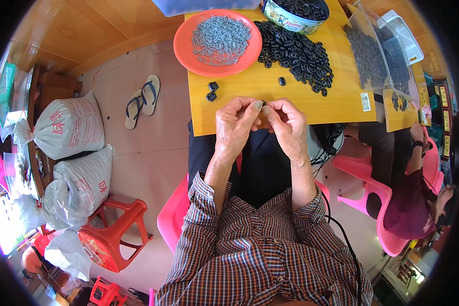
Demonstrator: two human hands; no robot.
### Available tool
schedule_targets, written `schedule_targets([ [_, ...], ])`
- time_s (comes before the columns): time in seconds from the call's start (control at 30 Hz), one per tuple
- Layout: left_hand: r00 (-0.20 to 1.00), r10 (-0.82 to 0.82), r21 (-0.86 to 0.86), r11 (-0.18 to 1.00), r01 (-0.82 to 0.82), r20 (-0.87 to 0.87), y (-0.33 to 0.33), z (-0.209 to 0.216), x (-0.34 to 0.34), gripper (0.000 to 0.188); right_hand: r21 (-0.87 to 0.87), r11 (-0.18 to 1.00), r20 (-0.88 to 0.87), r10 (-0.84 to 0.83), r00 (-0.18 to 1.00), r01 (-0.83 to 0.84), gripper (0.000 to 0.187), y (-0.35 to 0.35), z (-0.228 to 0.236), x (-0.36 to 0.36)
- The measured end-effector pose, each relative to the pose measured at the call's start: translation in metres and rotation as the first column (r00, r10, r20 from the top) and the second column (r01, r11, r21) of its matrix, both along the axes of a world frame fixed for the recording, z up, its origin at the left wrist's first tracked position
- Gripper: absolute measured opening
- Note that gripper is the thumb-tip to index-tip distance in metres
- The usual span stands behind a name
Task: Manually assembling small hardware components by inserting metal pins into black plastic housings.
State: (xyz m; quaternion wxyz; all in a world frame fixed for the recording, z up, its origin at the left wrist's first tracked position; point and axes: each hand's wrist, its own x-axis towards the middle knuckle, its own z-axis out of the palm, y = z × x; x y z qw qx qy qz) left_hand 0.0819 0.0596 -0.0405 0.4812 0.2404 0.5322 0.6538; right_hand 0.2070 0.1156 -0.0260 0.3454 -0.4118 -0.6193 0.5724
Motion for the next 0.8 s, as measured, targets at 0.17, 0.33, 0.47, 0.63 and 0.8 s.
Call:
schedule_targets([
  [0.17, 0.998, -0.061, 0.003, 0.998, 0.061, 0.033, 0.0, 0.0, -0.004, 0.018, -0.165, 0.986, 0.004, -0.013, 1.0, 0.013, 0.015, 0.001, 0.006, 0.002],
  [0.33, 0.994, -0.077, 0.016, 0.997, 0.076, 0.074, 0.0, 0.0, -0.006, 0.018, -0.204, 0.979, 0.012, -0.001, 1.0, 0.004, 0.016, 0.003, 0.005, 0.003],
  [0.47, 0.996, -0.091, 0.016, 0.996, 0.091, 0.013, -0.001, -0.002, -0.006, 0.017, -0.182, 0.983, 0.004, 0.014, 1.0, -0.013, 0.015, 0.003, 0.002, 0.002],
  [0.63, 0.995, -0.05, -0.025, 0.999, 0.048, -0.086, 0.001, -0.001, 0.001, 0.017, -0.078, 0.996, 0.008, -0.039, 0.999, 0.04, 0.013, 0.0, -0.003, 0.0],
  [0.8, 0.983, -0.063, -0.061, 0.997, 0.053, -0.17, 0.005, 0.006, 0.001, 0.015, -0.059, 0.997, -0.012, -0.048, 0.999, 0.047, 0.011, 0.004, -0.005, 0.001],
])
